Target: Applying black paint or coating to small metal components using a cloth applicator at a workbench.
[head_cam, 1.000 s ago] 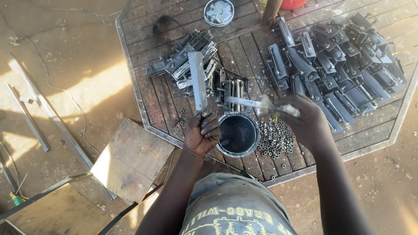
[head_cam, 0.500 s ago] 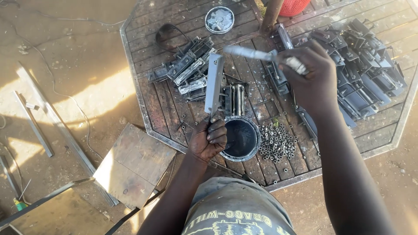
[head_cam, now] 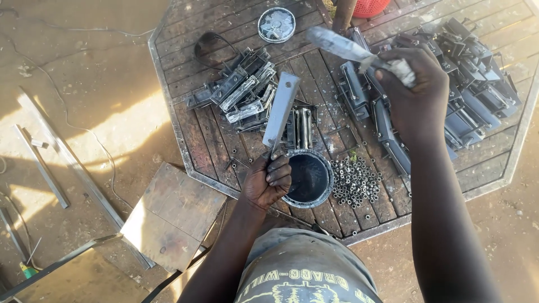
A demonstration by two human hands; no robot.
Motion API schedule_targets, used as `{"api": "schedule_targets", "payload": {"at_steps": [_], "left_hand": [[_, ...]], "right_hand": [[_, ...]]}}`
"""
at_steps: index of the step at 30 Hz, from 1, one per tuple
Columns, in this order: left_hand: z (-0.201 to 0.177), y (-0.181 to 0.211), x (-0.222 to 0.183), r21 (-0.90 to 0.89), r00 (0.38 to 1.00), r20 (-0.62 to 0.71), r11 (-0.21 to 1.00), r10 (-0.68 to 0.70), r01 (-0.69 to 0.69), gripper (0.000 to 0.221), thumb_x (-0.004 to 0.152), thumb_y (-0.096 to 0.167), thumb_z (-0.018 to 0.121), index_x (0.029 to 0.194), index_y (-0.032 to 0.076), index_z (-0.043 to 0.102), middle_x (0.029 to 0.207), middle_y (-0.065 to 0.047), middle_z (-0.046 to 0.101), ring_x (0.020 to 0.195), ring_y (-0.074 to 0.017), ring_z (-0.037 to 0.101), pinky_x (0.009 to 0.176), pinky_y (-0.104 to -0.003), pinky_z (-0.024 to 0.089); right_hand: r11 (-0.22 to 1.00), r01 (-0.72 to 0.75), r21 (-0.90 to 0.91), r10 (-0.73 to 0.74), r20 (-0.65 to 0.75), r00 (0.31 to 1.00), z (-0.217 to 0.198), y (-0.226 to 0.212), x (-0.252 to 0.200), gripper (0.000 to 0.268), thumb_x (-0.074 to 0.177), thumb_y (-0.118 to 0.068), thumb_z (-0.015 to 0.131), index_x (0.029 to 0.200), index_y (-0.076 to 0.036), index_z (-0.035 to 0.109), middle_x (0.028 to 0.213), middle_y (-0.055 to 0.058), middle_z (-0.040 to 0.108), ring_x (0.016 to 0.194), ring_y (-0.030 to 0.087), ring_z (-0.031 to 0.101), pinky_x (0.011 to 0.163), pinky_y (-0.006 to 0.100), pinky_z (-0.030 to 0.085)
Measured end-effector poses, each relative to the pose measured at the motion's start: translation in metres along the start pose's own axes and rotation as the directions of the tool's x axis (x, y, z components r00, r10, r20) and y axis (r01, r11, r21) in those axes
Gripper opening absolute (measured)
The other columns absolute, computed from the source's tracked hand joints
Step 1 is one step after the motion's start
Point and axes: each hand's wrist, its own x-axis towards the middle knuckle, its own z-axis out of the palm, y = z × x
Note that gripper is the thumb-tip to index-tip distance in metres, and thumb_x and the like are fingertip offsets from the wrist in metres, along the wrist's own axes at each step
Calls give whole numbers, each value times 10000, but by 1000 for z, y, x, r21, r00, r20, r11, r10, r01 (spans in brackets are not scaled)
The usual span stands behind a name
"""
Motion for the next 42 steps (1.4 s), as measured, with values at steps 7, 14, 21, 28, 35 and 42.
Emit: {"api": "schedule_targets", "payload": {"at_steps": [7, 14, 21, 28, 35, 42], "left_hand": [[13, 5, 4, -34, 994, 15, 993, 110, -109, 116, 1032, 153, 565, 926, 125, 526, 658, 84, 351, 518, -22, 393, 487, -144, 360], [-25, 28, -3, -30, 985, -8, 985, 173, -173, 115, 1044, 141, 518, 936, 115, 548, 659, 70, 380, 511, -32, 392, 494, -145, 361], [-41, 26, -5, -30, 988, -60, 989, 142, -144, 132, 1036, 134, 544, 908, 112, 561, 632, 78, 357, 485, -26, 376, 475, -140, 344], [-44, 13, -13, -10, 986, -128, 994, 104, -106, 132, 1030, 160, 565, 904, 123, 555, 633, 95, 321, 483, -16, 357, 466, -141, 326], [-34, 17, -30, 22, 968, -208, 990, 138, -137, 132, 1032, 175, 583, 912, 124, 561, 645, 88, 316, 489, -28, 355, 468, -139, 332], [-38, 29, -23, 51, 959, -232, 987, 161, -153, 147, 1033, 191, 590, 905, 131, 546, 632, 96, 327, 478, -21, 373, 475, -133, 325]], "right_hand": [[630, -563, 535, 607, 114, 787, 36, 18, -80, 194, 1021, -68, 555, 1206, -26, 596, 1031, 61, 528, 823, 118, 597, 680, 221, 534], [313, -881, 355, 850, 308, 427, 74, 76, -216, 202, 991, -137, 646, 1151, -14, 637, 934, 69, 586, 843, 180, 562, 740, 343, 484], [415, -905, 97, 839, 345, 421, 79, 89, -220, 543, 996, -381, 679, 1324, 34, 556, 1128, 273, 637, 948, 340, 583, 752, 470, 426], [497, -849, -179, 868, 112, 484, 71, 222, -191, 565, 1067, -592, 591, 1277, -69, 641, 1189, 197, 679, 1145, 422, 621, 901, 551, 481], [637, -553, -537, 721, 160, 674, 104, 134, -134, 471, 998, -493, 667, 1062, -28, 635, 1027, 200, 612, 1017, 435, 650, 844, 546, 513], [577, -527, -624, 738, 121, 664, 87, 149, -146, 367, 981, -410, 674, 1049, -65, 567, 1062, 197, 572, 1053, 473, 625, 885, 584, 525]]}}
